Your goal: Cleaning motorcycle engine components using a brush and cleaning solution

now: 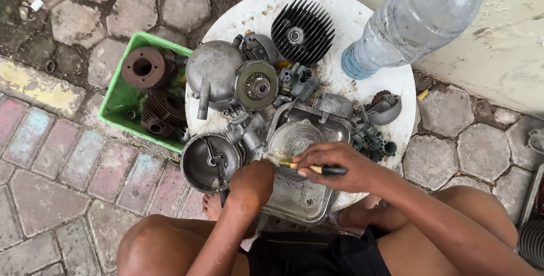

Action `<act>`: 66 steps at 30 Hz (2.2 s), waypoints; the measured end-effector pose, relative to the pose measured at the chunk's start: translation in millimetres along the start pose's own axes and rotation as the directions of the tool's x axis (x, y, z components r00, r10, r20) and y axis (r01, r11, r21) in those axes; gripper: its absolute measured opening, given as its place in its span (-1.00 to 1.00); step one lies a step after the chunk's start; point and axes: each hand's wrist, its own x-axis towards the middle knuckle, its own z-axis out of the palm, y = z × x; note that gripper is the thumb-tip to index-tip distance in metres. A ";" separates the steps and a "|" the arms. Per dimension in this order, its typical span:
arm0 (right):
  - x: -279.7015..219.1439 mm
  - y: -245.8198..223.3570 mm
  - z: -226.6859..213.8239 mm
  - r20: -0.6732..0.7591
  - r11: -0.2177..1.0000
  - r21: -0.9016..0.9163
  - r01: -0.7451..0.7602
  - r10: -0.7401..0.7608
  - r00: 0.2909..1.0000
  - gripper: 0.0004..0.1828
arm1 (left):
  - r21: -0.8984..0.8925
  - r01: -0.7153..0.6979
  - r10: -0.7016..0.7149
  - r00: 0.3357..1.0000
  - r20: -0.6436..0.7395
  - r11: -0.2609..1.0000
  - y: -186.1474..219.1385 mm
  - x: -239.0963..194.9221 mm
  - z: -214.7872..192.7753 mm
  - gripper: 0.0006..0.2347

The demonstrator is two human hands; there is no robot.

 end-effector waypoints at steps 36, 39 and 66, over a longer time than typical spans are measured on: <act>1.1 -0.5 12.8 -0.182 0.988 -0.144 0.064 -0.090 0.979 -0.95 | -0.053 -0.036 0.031 0.995 -0.095 0.998 -15.3 -2.8 -5.7 -0.81; 2.8 -11.9 35.1 -0.068 0.995 0.048 0.088 -0.085 0.994 -0.89 | -0.017 -0.018 0.016 0.997 -0.076 1.000 -16.7 -0.8 -7.7 -0.84; -20.6 15.1 38.6 0.071 0.782 -0.545 0.302 -0.316 0.946 -0.89 | 0.147 0.059 -0.040 0.991 -0.127 0.987 -17.8 -11.5 -24.0 -0.77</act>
